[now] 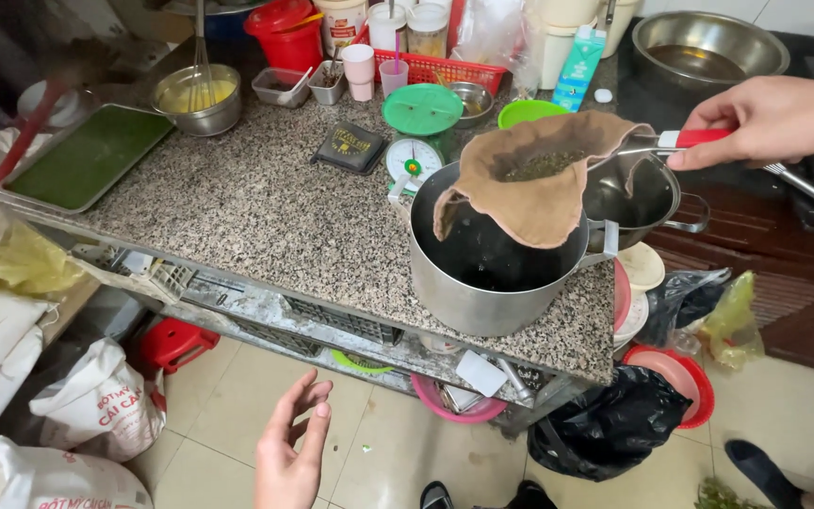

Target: Straining a dark liquid through a cloth filter into a pot and then adding cream from a large container.

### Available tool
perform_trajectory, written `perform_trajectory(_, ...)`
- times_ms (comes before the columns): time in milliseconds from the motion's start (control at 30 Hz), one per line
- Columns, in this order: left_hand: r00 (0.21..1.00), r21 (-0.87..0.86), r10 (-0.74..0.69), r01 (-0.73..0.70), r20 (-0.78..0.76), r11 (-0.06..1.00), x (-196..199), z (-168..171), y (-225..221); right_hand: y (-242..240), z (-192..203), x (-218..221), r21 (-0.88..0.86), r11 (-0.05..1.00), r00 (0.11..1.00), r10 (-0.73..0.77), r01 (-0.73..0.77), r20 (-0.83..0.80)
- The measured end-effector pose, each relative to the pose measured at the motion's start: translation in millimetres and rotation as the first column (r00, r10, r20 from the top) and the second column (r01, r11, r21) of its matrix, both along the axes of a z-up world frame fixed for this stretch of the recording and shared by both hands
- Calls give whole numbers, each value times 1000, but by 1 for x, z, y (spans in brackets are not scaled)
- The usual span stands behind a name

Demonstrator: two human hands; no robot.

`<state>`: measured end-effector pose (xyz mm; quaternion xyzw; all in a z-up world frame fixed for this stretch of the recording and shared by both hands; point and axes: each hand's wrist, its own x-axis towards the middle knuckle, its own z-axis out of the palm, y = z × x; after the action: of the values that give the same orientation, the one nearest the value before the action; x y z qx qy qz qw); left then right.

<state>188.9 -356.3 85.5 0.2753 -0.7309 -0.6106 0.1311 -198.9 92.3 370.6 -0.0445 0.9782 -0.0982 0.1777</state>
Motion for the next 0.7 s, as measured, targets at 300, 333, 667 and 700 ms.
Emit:
perform_trajectory(300, 1000, -1, -19, 20, 18, 1000, 0, -2, 2, -1, -2, 2, 182, 982, 997, 52, -43, -48)
perform_trajectory(333, 1000, 10, -20, 19, 23, 1000, -1, -3, 3, -1, -2, 2, 201, 978, 997, 66, -55, -51)
perform_trajectory(667, 991, -29, -133, 133, 8, 991, -20, -5, 14, -14, 3, 17, 237, 971, 997, 54, -40, -54)
perform_trajectory(700, 987, -46, -158, 157, -8, 986, -22, -8, 14, -14, 3, 17, 252, 966, 996, 73, -58, -51)
